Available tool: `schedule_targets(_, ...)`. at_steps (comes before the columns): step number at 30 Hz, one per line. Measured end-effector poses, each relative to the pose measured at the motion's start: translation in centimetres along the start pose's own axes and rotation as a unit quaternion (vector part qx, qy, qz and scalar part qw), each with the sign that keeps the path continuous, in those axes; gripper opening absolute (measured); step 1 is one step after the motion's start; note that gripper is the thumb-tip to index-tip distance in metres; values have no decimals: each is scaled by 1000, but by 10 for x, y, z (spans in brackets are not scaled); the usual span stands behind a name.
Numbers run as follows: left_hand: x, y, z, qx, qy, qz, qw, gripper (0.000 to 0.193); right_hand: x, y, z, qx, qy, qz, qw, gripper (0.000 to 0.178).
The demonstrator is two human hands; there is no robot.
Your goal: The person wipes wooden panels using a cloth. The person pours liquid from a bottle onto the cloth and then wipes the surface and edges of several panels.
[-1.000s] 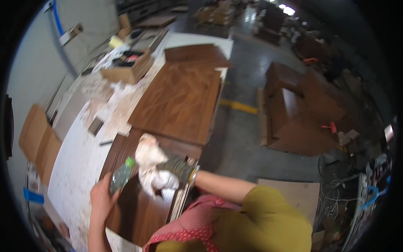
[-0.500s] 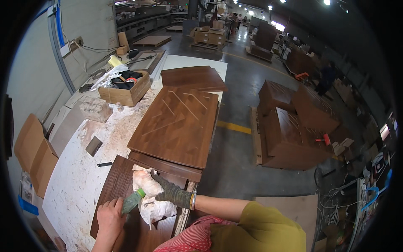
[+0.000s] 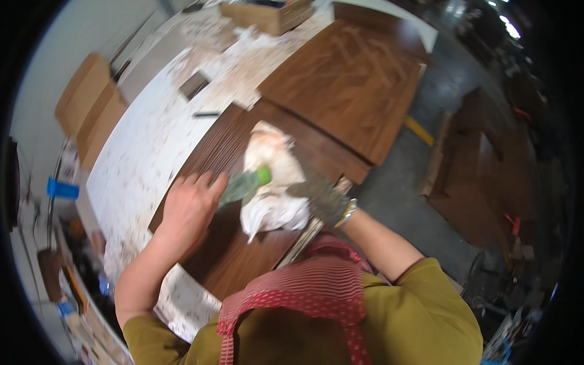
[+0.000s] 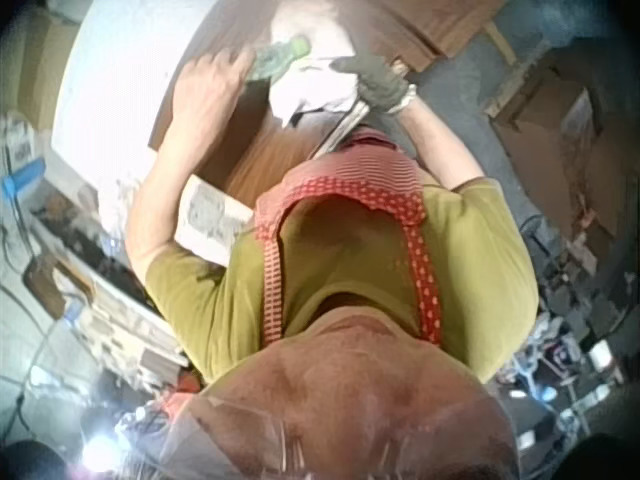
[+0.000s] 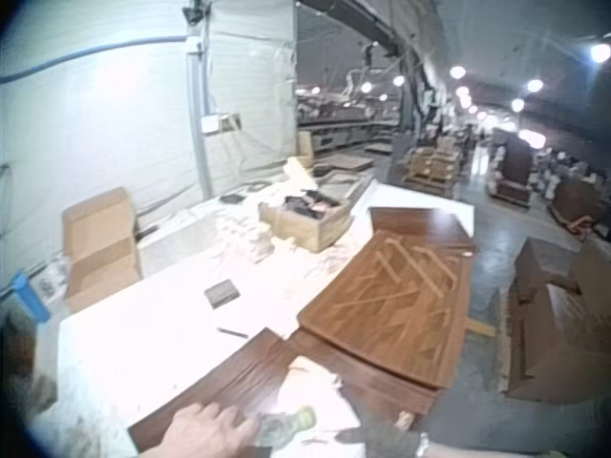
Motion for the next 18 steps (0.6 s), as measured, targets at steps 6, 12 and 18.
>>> schedule_targets(6, -4, 11, -14, -114, -32, 19, 993, 43, 0, 17, 4, -18, 21, -3, 1000, 94)
schedule_targets(12, -20, 5, -8, -57, -59, 82, 993, 29, 9, 12, 3, -25, 16, 0, 1000, 94)
schedule_targets(18, -1, -9, -17, -99, -9, 66, 993, 33, 5, 19, 0, -41, 16, 14, 999, 93)
Point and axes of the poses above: each hand's wrist, its own z-axis towards the middle knuckle, its own y-axis out of the palm, x = y × z, the point moved 9 cm from there along z, towards the middle knuckle, and after that the axes turned 7 degrees about z, right-handed, at the moved point
